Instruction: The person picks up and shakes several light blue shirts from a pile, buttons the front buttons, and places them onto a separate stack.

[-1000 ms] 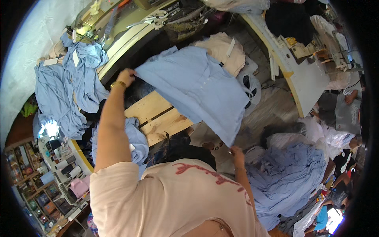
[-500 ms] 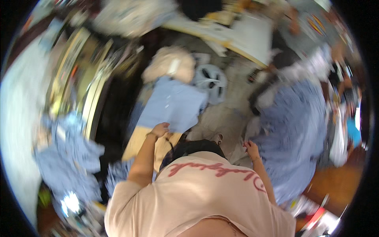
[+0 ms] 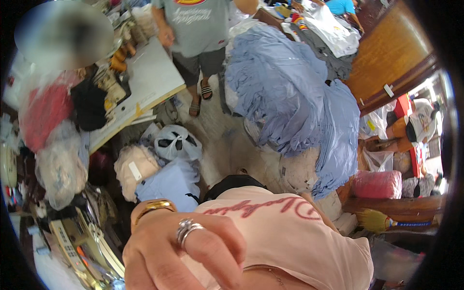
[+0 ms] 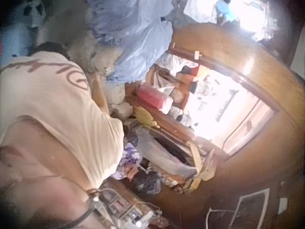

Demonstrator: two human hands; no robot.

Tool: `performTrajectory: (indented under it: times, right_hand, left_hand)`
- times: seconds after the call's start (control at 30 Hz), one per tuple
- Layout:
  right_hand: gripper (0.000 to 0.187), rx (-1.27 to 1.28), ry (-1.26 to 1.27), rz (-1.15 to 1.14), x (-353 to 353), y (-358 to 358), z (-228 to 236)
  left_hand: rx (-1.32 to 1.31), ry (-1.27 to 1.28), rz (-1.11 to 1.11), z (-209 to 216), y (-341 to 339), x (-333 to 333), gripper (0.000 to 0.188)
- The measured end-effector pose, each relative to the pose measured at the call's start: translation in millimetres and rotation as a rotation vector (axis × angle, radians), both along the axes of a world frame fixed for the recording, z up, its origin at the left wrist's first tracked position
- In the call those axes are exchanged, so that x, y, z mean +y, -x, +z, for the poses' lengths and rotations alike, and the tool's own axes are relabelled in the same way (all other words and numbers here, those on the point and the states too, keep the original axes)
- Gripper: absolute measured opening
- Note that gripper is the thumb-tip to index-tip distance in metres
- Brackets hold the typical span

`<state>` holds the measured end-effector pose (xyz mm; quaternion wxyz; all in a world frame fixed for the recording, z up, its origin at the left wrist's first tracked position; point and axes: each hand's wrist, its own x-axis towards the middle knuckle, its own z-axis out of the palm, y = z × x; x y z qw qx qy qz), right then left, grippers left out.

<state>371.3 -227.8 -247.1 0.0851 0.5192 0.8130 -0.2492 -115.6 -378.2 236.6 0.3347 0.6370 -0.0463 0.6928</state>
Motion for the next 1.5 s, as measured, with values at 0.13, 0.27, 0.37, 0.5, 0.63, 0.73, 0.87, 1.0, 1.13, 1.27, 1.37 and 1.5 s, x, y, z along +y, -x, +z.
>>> performTrajectory:
  times: [0.13, 0.27, 0.37, 0.5, 0.63, 0.73, 0.87, 1.0, 1.13, 1.27, 1.37, 1.5]
  right_hand:
    - [0.027, -0.289, 0.260, 0.194, 29.4, 46.3, 10.8]
    - [0.022, -0.098, 0.171, -0.065, 74.6, 94.2, 56.8]
    - [0.021, 0.090, 0.045, -0.276, 109.3, 79.4, 36.1]
    - [0.017, 0.154, -0.199, -0.458, 121.9, 76.5, 30.9]
    - [0.019, 0.108, -0.282, -0.750, 124.3, 98.6, 67.9]
    - [0.020, 0.406, -0.283, -0.832, 155.6, 80.1, 49.8]
    - [0.026, 0.946, 0.066, -1.065, 237.2, 90.1, 77.4]
    - [0.052, 1.416, 0.388, -1.190, 300.0, 106.9, 85.7]
    - [0.068, 1.459, 0.613, -1.258, 340.7, 116.2, 94.0]
    - [0.030, 1.304, 0.914, -1.214, 389.7, 77.4, 67.8]
    - [0.013, 1.468, 0.732, -0.989, 418.6, 61.1, 144.1]
    - [0.016, 1.726, 0.625, -0.894, 439.0, 49.6, 308.9]
  left_hand:
    - [-0.015, 0.025, -0.210, 2.8, -20.0, 46.4, 0.008]
    - [0.027, 0.110, -0.424, 8.1, -36.8, 79.0, 0.011]
    - [0.072, 0.220, -0.570, 6.4, -41.4, 97.2, 0.014]
    - [0.275, 0.116, -0.390, -12.8, -22.0, 136.1, 0.020]
    - [0.046, 0.818, 0.208, -68.3, -3.7, 144.2, 0.022]
    - [-0.171, 1.006, 0.272, -101.7, -11.4, 152.7, 0.021]
    - [-0.088, 1.075, 0.131, -113.9, -30.3, 166.9, 0.020]
    - [0.128, 0.967, 0.191, -109.6, -64.7, 209.1, 0.018]
    - [0.153, 1.059, -0.002, -119.9, -114.7, 259.3, 0.017]
    - [0.163, 1.177, -0.062, -137.2, -155.2, 307.8, 0.016]
    - [0.102, 1.234, 0.053, -158.6, -172.5, 323.0, 0.015]
    - [0.134, 1.312, 0.126, -184.9, -196.5, 357.4, 0.018]
